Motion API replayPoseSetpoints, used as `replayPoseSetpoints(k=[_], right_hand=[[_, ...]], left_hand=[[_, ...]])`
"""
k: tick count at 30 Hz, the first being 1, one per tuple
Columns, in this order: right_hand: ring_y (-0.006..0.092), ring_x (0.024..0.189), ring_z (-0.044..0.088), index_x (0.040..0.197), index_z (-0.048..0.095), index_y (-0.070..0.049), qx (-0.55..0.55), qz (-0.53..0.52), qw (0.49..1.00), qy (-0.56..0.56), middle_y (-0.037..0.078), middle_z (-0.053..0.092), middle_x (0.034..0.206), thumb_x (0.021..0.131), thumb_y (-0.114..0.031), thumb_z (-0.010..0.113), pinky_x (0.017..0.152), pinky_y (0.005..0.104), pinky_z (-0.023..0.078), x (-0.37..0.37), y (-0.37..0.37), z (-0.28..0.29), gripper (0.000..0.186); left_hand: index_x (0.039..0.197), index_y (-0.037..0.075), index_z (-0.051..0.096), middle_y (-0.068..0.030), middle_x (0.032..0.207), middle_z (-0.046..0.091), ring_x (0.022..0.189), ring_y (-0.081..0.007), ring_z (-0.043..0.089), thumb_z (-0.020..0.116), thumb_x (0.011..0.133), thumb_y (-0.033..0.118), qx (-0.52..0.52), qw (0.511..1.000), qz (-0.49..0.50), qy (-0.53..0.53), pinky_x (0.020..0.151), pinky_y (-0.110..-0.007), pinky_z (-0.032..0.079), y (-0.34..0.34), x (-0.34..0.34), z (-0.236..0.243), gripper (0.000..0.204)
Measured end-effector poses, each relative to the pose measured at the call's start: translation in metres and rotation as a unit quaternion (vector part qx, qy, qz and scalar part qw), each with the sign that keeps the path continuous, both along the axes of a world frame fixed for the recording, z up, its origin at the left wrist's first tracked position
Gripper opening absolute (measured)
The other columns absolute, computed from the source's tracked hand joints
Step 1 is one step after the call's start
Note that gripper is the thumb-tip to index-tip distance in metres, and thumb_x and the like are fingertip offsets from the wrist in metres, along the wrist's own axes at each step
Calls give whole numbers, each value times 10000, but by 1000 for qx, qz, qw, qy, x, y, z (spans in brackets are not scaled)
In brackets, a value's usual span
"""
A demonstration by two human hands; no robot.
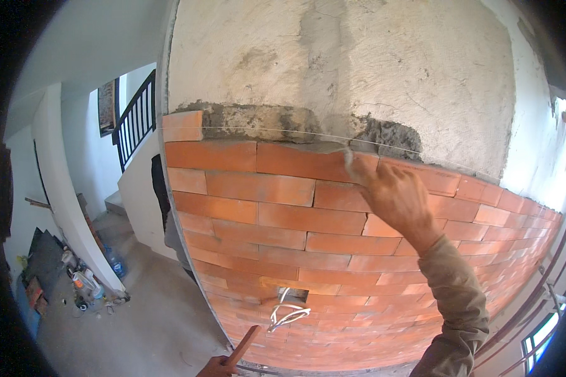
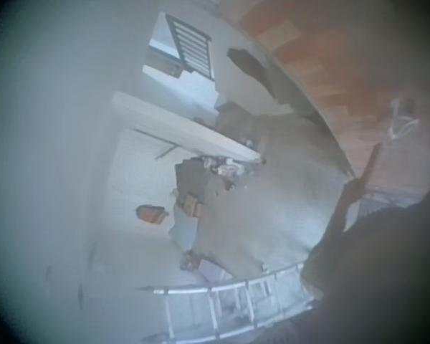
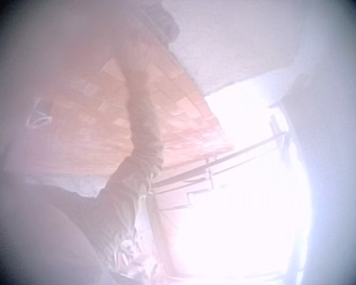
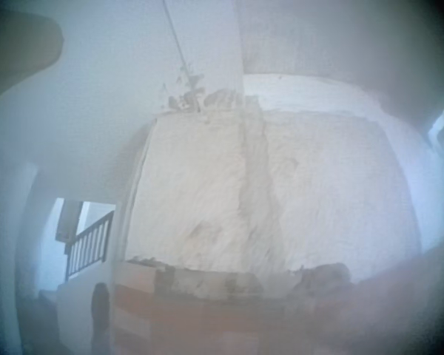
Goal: The person scoops mortar from a bucket using a trowel and applies it to the back of a rectangular terracotta tile. They then position the tile onto a partially tiled wall, aligning it with existing tiles and tapping it into place with a tool. The process is repeated with another tile.
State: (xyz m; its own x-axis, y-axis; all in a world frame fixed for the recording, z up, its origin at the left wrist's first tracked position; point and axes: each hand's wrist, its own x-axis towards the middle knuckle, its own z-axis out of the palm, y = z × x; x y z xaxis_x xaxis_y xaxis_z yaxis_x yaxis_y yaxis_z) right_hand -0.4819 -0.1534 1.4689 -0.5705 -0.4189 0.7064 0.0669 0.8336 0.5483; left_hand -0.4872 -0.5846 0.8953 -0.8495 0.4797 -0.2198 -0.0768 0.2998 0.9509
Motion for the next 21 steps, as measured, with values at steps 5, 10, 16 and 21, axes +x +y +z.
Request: replayPoseSetpoints(k=[5, 10, 16, 21], right_hand=[[252, 657, 661, 1338, 519, -104, 12, -18, 1000, -4, 88, 605, 765, 835, -247, 714, 573, 375, 548, 1, 22, -1, 558], [269, 691, 640, 1311, 552, -92, 4, 3, 1000, -2, 92, 593, 789, 851, -258, 712, 595, 396, 520, -22, -12, 0, 514], [269, 660, 632, 1303, 558, -102, -47, -1, 999, -23, 91, 579, 780, 855, -240, 705, 549, 397, 506, -14, -21, -9, 492], [272, 623, 647, 1327, 503, -126, -48, -1, 998, -39, 100, 592, 763, 868, -259, 691, 510, 392, 515, -15, -24, -7, 514]], left_hand=[[930, 11, 656, -42, 722, 637, 597, -137, 573, 773, 758, 299, 16, 998, 4, -52, 530, -289, 480, 6, 21, 74, 356], [906, 7, 677, -41, 670, 636, 542, -135, 565, 778, 752, 297, -95, 994, -2, 48, 481, -289, 460, 0, 18, 35, 344], [899, 1, 695, -34, 646, 627, 512, -124, 561, 782, 746, 302, -47, 998, 32, -11, 452, -274, 446, 1, 28, 45, 349], [914, 11, 703, -33, 646, 626, 501, -122, 554, 783, 744, 303, 2, 996, 25, -91, 451, -274, 448, 9, 37, 95, 347]])
